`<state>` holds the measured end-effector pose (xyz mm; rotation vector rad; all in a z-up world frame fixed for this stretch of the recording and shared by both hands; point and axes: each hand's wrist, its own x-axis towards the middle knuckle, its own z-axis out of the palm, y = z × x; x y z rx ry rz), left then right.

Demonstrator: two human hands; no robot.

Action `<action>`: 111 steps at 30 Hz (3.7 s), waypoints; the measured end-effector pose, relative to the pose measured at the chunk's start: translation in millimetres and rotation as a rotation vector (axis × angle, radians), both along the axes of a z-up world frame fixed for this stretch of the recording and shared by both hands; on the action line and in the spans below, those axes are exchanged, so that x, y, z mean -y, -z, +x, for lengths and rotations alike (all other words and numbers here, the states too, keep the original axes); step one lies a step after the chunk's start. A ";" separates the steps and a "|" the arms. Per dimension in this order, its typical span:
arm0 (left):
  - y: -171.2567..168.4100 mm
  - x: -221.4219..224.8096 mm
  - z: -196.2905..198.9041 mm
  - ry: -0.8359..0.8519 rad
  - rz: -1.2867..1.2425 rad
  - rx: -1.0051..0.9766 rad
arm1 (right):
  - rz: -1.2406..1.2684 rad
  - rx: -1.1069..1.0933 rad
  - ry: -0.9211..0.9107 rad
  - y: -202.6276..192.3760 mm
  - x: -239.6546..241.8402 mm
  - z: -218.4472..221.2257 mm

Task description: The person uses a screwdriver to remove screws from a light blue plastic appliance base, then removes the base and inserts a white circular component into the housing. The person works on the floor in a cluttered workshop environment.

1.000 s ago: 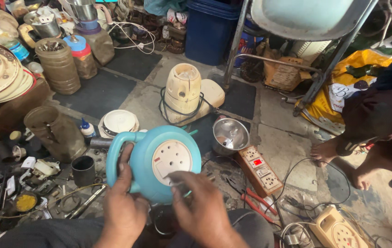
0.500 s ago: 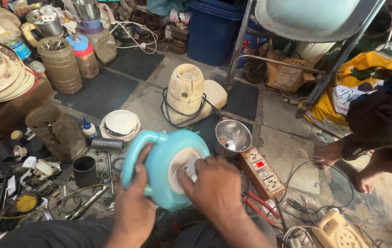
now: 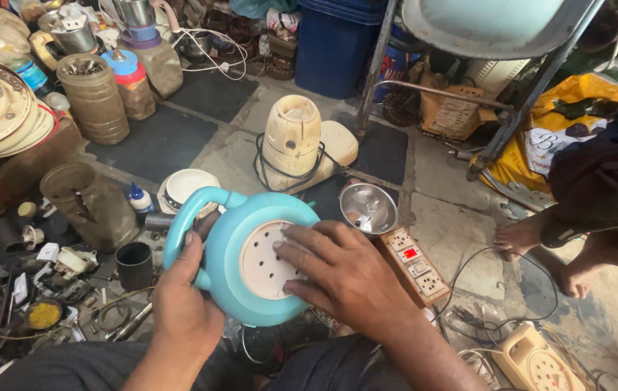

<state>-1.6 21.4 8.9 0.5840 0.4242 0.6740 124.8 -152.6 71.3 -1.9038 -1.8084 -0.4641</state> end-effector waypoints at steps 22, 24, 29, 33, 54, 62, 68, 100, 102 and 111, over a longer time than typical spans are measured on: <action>0.8 18.7 9.8 -0.061 0.065 -0.065 | 0.215 -1.172 0.520 72.6 -18.8 -8.5; -3.9 10.6 7.5 -0.043 0.069 -0.035 | 0.238 -0.763 0.465 62.6 -9.8 -12.5; -11.0 9.5 6.1 -0.066 0.098 -0.026 | 0.160 -0.134 0.147 21.4 0.1 -12.8; -15.4 11.3 5.0 -0.046 0.085 -0.039 | 0.066 0.034 0.016 -0.2 0.8 -7.5; -7.6 16.6 4.6 -0.026 0.046 -0.071 | 0.172 -0.884 0.422 49.4 -22.1 -11.3; -9.9 1.5 4.7 -0.038 0.052 -0.032 | -0.050 0.068 -0.008 -2.9 -0.3 -3.7; -12.9 -3.3 -0.4 0.011 0.094 -0.119 | -0.031 0.250 -0.053 -5.6 -1.6 2.8; 7.4 -7.8 -4.8 -0.048 0.151 -0.060 | -0.008 0.264 -0.079 10.7 -23.7 -12.6; 3.0 -4.2 -8.4 -0.076 0.146 -0.103 | -0.054 0.192 0.043 19.6 -24.9 -18.9; -10.8 31.4 -29.2 -0.059 0.536 -0.218 | 0.141 -0.734 0.633 42.3 -49.2 -61.3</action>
